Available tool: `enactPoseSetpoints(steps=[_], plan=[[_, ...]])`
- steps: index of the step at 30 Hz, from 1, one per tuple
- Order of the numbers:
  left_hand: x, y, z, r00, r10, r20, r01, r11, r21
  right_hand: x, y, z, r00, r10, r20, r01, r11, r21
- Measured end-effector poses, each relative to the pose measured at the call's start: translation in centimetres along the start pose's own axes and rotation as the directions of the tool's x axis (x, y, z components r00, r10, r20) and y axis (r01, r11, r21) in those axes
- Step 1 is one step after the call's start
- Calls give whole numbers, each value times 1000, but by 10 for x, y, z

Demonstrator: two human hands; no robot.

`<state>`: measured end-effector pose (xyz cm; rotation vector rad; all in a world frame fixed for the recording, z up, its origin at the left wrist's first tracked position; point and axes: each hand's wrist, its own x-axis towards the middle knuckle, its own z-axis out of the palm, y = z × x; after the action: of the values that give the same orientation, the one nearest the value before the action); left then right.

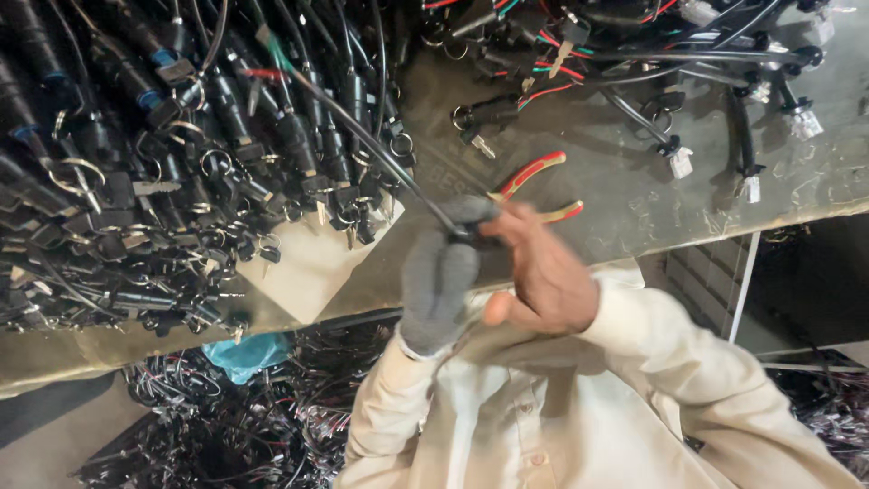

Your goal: The person holds a black cable at a workbench and uses red-handled pliers to cut and strip the outer insulation from its ends, exposing inner red and green wires. They reposition the cable repeatedly and work on each end one at a time, with piles of similar cable assemblies around the bench.

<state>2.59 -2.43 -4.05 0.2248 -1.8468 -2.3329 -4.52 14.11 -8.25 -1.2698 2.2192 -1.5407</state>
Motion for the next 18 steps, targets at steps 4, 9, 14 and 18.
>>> enactPoseSetpoints(steps=[4, 9, 14, 18], plan=[[-8, 4, -19, 992, -77, -103, 67, 993, -96, 23, 16, -32, 993, -91, 69, 114, 799, -590], [-12, 8, -26, 994, 91, 56, -100, 977, 190, 18, 29, -36, 979, 143, 147, 4, 701, -713], [-20, 18, -15, 989, -51, 137, 39, 995, 93, 9, 26, -41, 979, 204, 10, -204, 976, 78], [-28, 24, -6, 975, -142, 171, 143, 990, 9, 20, 13, -40, 994, 83, 71, -83, 997, 4]])
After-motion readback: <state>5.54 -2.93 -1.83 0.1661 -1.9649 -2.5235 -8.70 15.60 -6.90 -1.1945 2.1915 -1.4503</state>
